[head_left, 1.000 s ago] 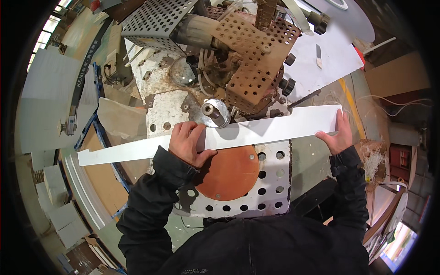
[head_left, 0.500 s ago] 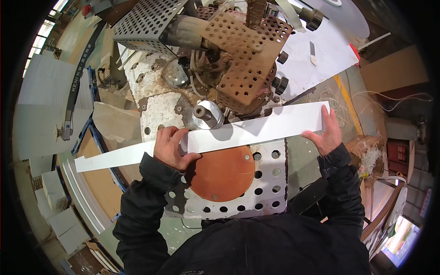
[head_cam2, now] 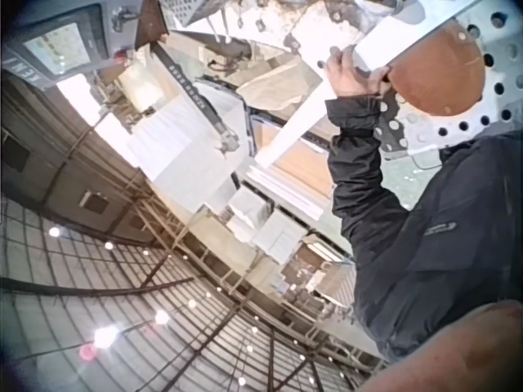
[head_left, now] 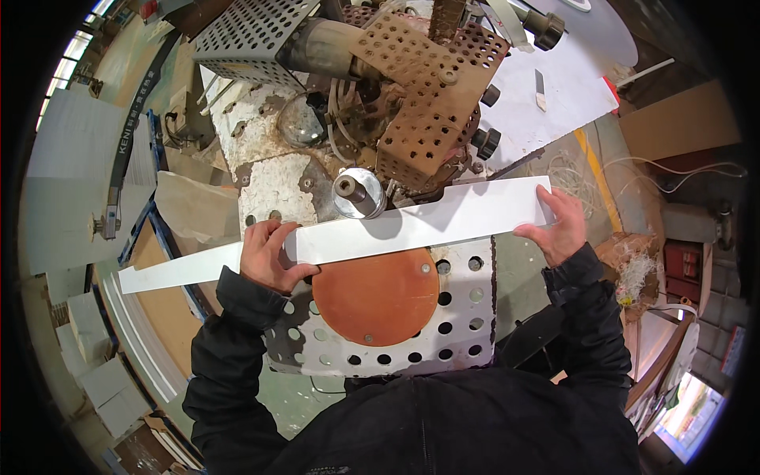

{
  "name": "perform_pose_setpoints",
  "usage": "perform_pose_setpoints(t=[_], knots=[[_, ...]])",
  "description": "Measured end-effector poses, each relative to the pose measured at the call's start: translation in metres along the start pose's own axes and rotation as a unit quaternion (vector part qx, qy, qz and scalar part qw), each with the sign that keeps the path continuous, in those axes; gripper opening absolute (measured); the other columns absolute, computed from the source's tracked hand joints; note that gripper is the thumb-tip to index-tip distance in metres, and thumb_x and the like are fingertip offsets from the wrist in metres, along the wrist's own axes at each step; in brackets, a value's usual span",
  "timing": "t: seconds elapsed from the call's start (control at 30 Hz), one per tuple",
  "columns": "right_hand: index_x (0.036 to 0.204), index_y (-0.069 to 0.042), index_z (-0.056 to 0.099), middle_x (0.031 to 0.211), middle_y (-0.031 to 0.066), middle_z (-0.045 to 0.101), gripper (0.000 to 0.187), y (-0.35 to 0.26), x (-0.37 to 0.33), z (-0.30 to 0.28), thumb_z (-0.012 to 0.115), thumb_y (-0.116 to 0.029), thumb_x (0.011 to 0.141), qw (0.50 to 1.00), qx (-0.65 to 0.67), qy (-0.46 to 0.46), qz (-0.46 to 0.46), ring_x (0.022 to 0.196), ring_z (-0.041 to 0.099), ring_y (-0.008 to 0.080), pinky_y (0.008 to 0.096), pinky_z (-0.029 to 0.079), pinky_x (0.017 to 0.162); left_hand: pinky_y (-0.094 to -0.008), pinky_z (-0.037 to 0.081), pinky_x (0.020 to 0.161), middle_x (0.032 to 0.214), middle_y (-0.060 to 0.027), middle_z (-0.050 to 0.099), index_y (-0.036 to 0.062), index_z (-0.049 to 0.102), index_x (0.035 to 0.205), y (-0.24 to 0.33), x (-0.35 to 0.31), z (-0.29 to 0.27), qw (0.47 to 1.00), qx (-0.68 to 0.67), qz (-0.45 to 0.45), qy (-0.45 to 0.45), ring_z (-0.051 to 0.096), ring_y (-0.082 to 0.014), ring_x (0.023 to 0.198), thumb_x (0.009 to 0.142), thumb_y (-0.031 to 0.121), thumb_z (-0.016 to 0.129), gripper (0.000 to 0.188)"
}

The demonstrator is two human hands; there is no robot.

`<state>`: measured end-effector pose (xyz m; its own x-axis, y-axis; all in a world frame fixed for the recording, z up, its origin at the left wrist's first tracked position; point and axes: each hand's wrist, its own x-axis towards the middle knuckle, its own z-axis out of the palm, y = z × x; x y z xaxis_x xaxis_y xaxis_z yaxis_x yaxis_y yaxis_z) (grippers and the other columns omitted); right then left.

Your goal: Trimming the edges of white furniture strips with a knife and using a specialized machine for edge finishing.

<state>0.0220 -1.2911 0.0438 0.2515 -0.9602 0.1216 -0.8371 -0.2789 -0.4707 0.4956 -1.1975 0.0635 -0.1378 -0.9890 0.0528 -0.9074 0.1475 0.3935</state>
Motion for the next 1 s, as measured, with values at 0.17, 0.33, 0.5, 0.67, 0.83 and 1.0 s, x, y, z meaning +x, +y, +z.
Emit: perform_pose_setpoints(t=[0.17, 0.33, 0.5, 0.67, 0.83, 1.0], knots=[[0.121, -0.002, 0.061, 0.116, 0.0201, 0.060, 0.082, -0.007, 0.001, 0.009, 0.092, -0.035, 0.053, 1.000, -0.013, 0.011, -0.012, 0.106, 0.054, 0.0369, 0.0435, 0.045, 0.092, -0.0427, 0.046, 0.088, 0.109, -0.0181, 0.057, -0.0005, 0.061, 0.118, -0.011, -0.006, -0.005, 1.000, 0.004, 0.002, -0.003, 0.053, -0.0366, 0.100, 0.053, 0.034, 0.090, 0.079], [0.120, -0.003, 0.061, 0.115, 0.0195, 0.061, 0.083, -0.023, 0.004, 0.013, 0.092, -0.036, 0.051, 0.999, -0.030, 0.013, -0.019, 0.101, 0.054, 0.0357, 0.0427, 0.045, 0.089, -0.0429, 0.047, 0.087, 0.108, -0.0184, 0.057, -0.0017, 0.060, 0.118, -0.019, -0.011, -0.012, 1.000, 0.014, -0.004, -0.005, 0.053, -0.0369, 0.099, 0.053, 0.037, 0.089, 0.081], [0.119, -0.003, 0.061, 0.114, 0.0188, 0.061, 0.083, -0.034, 0.006, 0.019, 0.092, -0.037, 0.049, 0.999, -0.025, 0.010, -0.019, 0.099, 0.054, 0.0351, 0.0424, 0.045, 0.088, -0.0427, 0.046, 0.088, 0.107, -0.0186, 0.056, -0.0019, 0.060, 0.118, -0.028, -0.015, -0.018, 1.000, 0.017, -0.002, -0.012, 0.053, -0.0367, 0.099, 0.054, 0.039, 0.089, 0.081], [0.118, -0.003, 0.061, 0.113, 0.0184, 0.061, 0.084, -0.044, 0.006, 0.025, 0.092, -0.038, 0.048, 0.999, -0.032, 0.018, -0.027, 0.099, 0.054, 0.0350, 0.0422, 0.046, 0.087, -0.0422, 0.046, 0.089, 0.108, -0.0184, 0.056, -0.0019, 0.061, 0.117, -0.038, -0.019, -0.023, 1.000, 0.025, 0.000, -0.018, 0.053, -0.0366, 0.101, 0.055, 0.039, 0.088, 0.079], [0.117, -0.002, 0.061, 0.113, 0.0191, 0.060, 0.083, -0.056, 0.005, 0.033, 0.091, -0.040, 0.050, 0.999, -0.025, 0.019, -0.037, 0.098, 0.054, 0.0356, 0.0428, 0.046, 0.087, -0.0420, 0.045, 0.090, 0.111, -0.0189, 0.056, -0.0023, 0.060, 0.117, -0.042, -0.026, -0.032, 0.999, 0.026, -0.022, -0.037, 0.052, -0.0365, 0.103, 0.056, 0.038, 0.088, 0.078], [0.116, -0.002, 0.061, 0.111, 0.0184, 0.060, 0.083, -0.070, 0.005, 0.038, 0.090, -0.043, 0.050, 0.998, -0.025, 0.021, -0.046, 0.096, 0.053, 0.0350, 0.0427, 0.046, 0.086, -0.0419, 0.045, 0.091, 0.114, -0.0195, 0.055, -0.0030, 0.059, 0.118, -0.053, -0.030, -0.037, 0.997, 0.028, -0.035, -0.056, 0.052, -0.0366, 0.104, 0.057, 0.037, 0.088, 0.079]])
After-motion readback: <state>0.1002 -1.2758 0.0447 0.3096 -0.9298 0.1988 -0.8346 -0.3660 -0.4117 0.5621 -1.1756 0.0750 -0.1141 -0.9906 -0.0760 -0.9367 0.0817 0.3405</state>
